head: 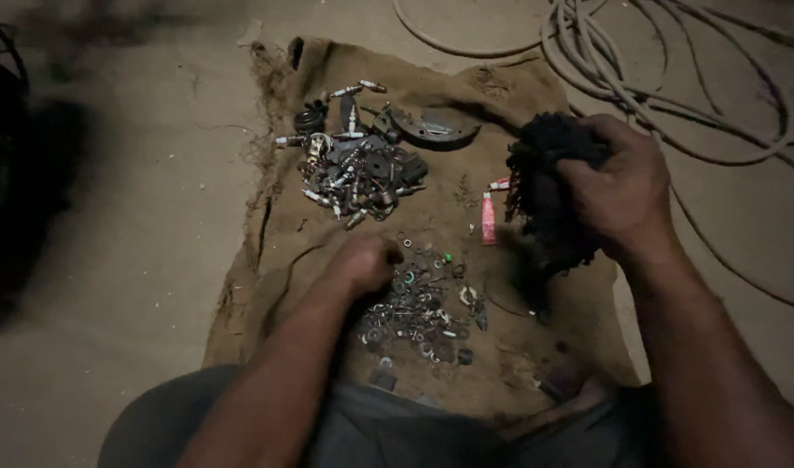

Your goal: The person sits on the floor and repeatedly picks up small metal parts from a cloth, wipes each with a dark rag, and places them back. The person handles nuts, bolts, washers, and other small hardware pieces one at a time.

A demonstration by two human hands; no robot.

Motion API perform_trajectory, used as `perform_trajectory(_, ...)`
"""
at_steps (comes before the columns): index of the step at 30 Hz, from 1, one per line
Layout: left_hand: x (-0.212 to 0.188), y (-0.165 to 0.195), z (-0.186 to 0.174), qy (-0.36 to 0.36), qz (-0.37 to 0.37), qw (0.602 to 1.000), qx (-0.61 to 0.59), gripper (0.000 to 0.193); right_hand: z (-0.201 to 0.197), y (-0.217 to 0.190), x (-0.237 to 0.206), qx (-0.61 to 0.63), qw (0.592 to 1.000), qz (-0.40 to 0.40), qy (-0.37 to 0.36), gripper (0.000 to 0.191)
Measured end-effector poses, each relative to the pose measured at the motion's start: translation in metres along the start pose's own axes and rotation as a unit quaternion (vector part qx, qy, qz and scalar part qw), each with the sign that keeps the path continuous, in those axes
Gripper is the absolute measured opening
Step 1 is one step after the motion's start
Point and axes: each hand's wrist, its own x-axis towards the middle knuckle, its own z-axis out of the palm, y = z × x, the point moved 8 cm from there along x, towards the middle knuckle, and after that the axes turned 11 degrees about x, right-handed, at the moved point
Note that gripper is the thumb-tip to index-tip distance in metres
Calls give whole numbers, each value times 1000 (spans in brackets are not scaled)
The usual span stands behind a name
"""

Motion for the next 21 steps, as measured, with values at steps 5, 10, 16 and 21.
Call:
perform_trajectory(5, -3, 1, -3, -52, -19, 998, -14, 37, -3, -13, 1, -105, 994, -10, 21, 35)
perform_trajectory(10, -11, 23, -27, 15, 31, 999, 34, 43, -1, -14, -1, -84, 995, 42, 15, 30)
perform_trajectory(16, -14, 32, -23, -30, 5, 999, 26, 31, 1, -12, -1, -89, 994, 61, 18, 32)
perform_trajectory(21, -13, 24, -21, -42, -46, 998, 28, 22, 1, -13, 0, -57, 998, 17, 5, 35)
